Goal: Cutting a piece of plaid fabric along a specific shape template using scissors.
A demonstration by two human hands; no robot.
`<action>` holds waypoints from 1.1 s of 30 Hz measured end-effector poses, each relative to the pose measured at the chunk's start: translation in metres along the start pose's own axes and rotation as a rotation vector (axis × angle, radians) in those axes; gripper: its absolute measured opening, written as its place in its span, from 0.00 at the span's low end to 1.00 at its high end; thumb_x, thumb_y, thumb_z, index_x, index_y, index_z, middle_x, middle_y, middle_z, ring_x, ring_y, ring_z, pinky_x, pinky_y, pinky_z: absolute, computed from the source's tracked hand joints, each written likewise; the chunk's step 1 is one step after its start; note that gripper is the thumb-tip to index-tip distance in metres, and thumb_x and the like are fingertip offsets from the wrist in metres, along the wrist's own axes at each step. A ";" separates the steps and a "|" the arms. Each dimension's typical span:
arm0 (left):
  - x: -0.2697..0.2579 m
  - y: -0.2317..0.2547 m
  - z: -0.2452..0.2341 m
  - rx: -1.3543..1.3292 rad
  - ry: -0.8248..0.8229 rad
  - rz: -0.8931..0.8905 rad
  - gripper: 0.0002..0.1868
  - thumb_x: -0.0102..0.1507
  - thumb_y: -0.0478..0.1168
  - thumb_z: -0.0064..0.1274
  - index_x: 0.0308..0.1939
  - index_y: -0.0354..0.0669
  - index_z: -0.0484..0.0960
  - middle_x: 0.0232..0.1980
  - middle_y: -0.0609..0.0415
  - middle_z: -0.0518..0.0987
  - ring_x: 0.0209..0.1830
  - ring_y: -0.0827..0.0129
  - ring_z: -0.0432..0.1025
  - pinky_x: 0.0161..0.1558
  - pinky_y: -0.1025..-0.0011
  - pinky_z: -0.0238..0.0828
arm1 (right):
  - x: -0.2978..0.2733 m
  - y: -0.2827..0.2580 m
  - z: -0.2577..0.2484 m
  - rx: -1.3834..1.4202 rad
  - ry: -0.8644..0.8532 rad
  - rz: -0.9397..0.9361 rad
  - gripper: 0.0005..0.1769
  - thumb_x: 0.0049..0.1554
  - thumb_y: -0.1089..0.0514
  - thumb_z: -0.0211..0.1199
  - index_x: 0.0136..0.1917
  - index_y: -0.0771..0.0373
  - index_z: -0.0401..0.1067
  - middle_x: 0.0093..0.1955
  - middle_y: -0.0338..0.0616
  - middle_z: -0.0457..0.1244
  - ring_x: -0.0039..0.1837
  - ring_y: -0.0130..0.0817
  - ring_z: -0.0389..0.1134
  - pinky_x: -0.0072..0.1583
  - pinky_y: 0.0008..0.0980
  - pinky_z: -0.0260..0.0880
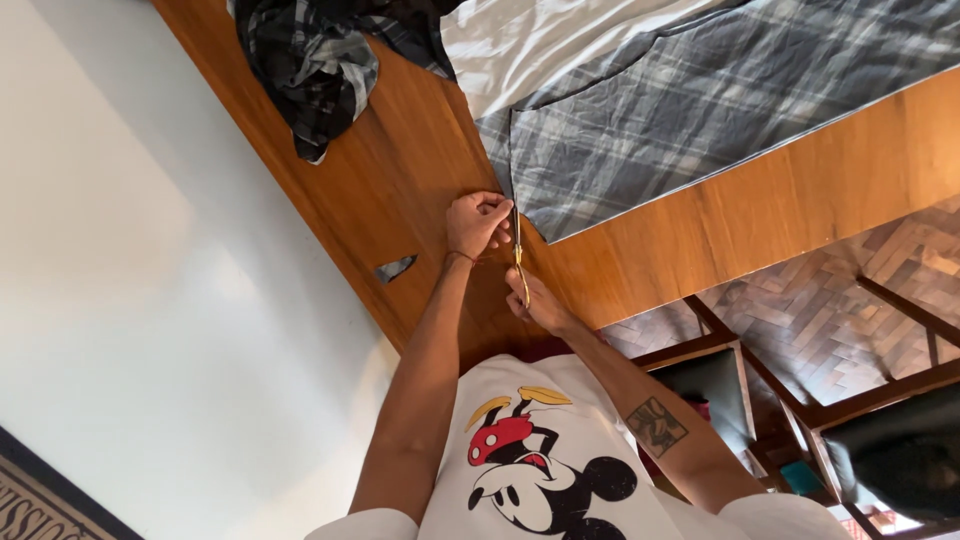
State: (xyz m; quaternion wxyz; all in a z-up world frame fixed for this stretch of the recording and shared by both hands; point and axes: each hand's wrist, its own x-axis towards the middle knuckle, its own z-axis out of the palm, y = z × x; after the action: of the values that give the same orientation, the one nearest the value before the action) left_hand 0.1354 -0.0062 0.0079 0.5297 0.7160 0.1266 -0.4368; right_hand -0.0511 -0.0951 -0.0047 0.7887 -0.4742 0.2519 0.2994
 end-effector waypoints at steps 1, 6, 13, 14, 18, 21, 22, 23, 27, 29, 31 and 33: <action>-0.001 0.000 -0.001 0.000 0.002 -0.002 0.13 0.62 0.42 0.62 0.42 0.34 0.85 0.26 0.56 0.83 0.18 0.74 0.77 0.16 0.77 0.67 | 0.001 -0.001 0.001 0.000 -0.002 0.002 0.27 0.66 0.29 0.40 0.45 0.54 0.54 0.25 0.32 0.48 0.26 0.21 0.47 0.29 0.26 0.45; -0.001 0.001 -0.002 -0.034 -0.008 -0.007 0.13 0.62 0.41 0.62 0.41 0.33 0.85 0.26 0.55 0.83 0.18 0.73 0.77 0.16 0.76 0.66 | 0.005 0.004 -0.002 0.026 0.034 0.009 0.28 0.66 0.29 0.43 0.44 0.55 0.54 0.24 0.33 0.47 0.24 0.22 0.45 0.27 0.26 0.42; -0.001 -0.001 -0.004 -0.043 -0.008 -0.001 0.12 0.62 0.41 0.62 0.41 0.34 0.85 0.26 0.55 0.83 0.18 0.75 0.77 0.16 0.77 0.66 | 0.009 -0.006 -0.004 0.015 0.029 -0.005 0.28 0.64 0.27 0.44 0.44 0.54 0.55 0.25 0.32 0.47 0.25 0.21 0.47 0.28 0.25 0.44; -0.002 -0.001 -0.004 -0.056 -0.011 -0.001 0.11 0.62 0.41 0.62 0.41 0.34 0.85 0.26 0.56 0.83 0.18 0.75 0.76 0.16 0.77 0.65 | 0.008 -0.006 -0.003 0.012 0.040 -0.027 0.28 0.64 0.28 0.44 0.43 0.54 0.55 0.25 0.31 0.46 0.25 0.21 0.47 0.27 0.26 0.44; 0.001 -0.007 -0.004 -0.079 -0.014 -0.004 0.11 0.63 0.41 0.62 0.41 0.34 0.85 0.26 0.56 0.82 0.18 0.75 0.76 0.16 0.78 0.64 | 0.005 -0.011 0.001 0.006 0.074 -0.044 0.29 0.65 0.29 0.48 0.41 0.56 0.53 0.27 0.30 0.44 0.25 0.22 0.47 0.26 0.27 0.44; 0.000 -0.007 -0.003 -0.068 -0.013 0.012 0.12 0.63 0.41 0.62 0.40 0.34 0.86 0.26 0.56 0.82 0.17 0.75 0.75 0.16 0.78 0.63 | 0.001 -0.016 0.002 -0.022 0.069 0.026 0.29 0.64 0.28 0.46 0.41 0.55 0.53 0.23 0.32 0.44 0.23 0.23 0.46 0.26 0.27 0.43; 0.001 -0.006 -0.003 -0.070 -0.012 0.013 0.12 0.63 0.41 0.62 0.40 0.34 0.86 0.26 0.56 0.82 0.17 0.75 0.75 0.16 0.78 0.63 | 0.001 -0.014 0.000 -0.024 0.068 0.025 0.29 0.64 0.28 0.46 0.41 0.55 0.53 0.23 0.32 0.44 0.23 0.23 0.46 0.26 0.27 0.43; 0.001 -0.005 -0.003 -0.062 -0.005 0.018 0.12 0.63 0.41 0.62 0.41 0.33 0.86 0.26 0.56 0.82 0.17 0.75 0.75 0.16 0.77 0.62 | 0.002 -0.012 -0.002 0.006 0.044 0.012 0.31 0.63 0.26 0.45 0.41 0.55 0.53 0.24 0.32 0.44 0.24 0.23 0.45 0.26 0.28 0.42; -0.004 0.002 -0.004 -0.077 -0.006 -0.012 0.12 0.64 0.43 0.59 0.42 0.35 0.86 0.25 0.56 0.81 0.17 0.75 0.74 0.16 0.77 0.61 | -0.005 -0.018 -0.005 0.019 -0.028 0.031 0.37 0.58 0.17 0.40 0.45 0.54 0.56 0.22 0.33 0.43 0.24 0.23 0.41 0.27 0.28 0.40; -0.003 0.000 -0.007 -0.108 -0.010 -0.027 0.12 0.65 0.43 0.57 0.42 0.35 0.85 0.25 0.57 0.81 0.17 0.76 0.74 0.16 0.77 0.61 | -0.012 -0.023 -0.002 -0.008 -0.041 0.037 0.39 0.57 0.16 0.40 0.45 0.55 0.55 0.22 0.33 0.44 0.25 0.23 0.42 0.28 0.29 0.41; -0.001 -0.003 -0.008 -0.138 -0.020 -0.044 0.13 0.66 0.44 0.55 0.42 0.36 0.85 0.25 0.58 0.80 0.16 0.76 0.74 0.16 0.78 0.61 | -0.017 -0.026 0.000 -0.032 -0.048 0.043 0.40 0.57 0.15 0.40 0.45 0.55 0.54 0.23 0.33 0.44 0.25 0.24 0.43 0.28 0.29 0.42; 0.003 -0.008 -0.008 -0.188 -0.027 -0.056 0.14 0.67 0.45 0.52 0.42 0.37 0.85 0.24 0.58 0.79 0.16 0.75 0.73 0.15 0.78 0.60 | -0.020 -0.024 0.002 -0.005 -0.055 0.086 0.39 0.55 0.15 0.38 0.45 0.54 0.53 0.21 0.33 0.44 0.24 0.24 0.40 0.27 0.29 0.39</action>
State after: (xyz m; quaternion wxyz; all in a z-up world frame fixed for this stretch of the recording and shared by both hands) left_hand 0.1356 0.0028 0.0013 0.5839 0.6532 0.1798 -0.4473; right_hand -0.0472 -0.1066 0.0244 0.7805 -0.4565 0.2495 0.3466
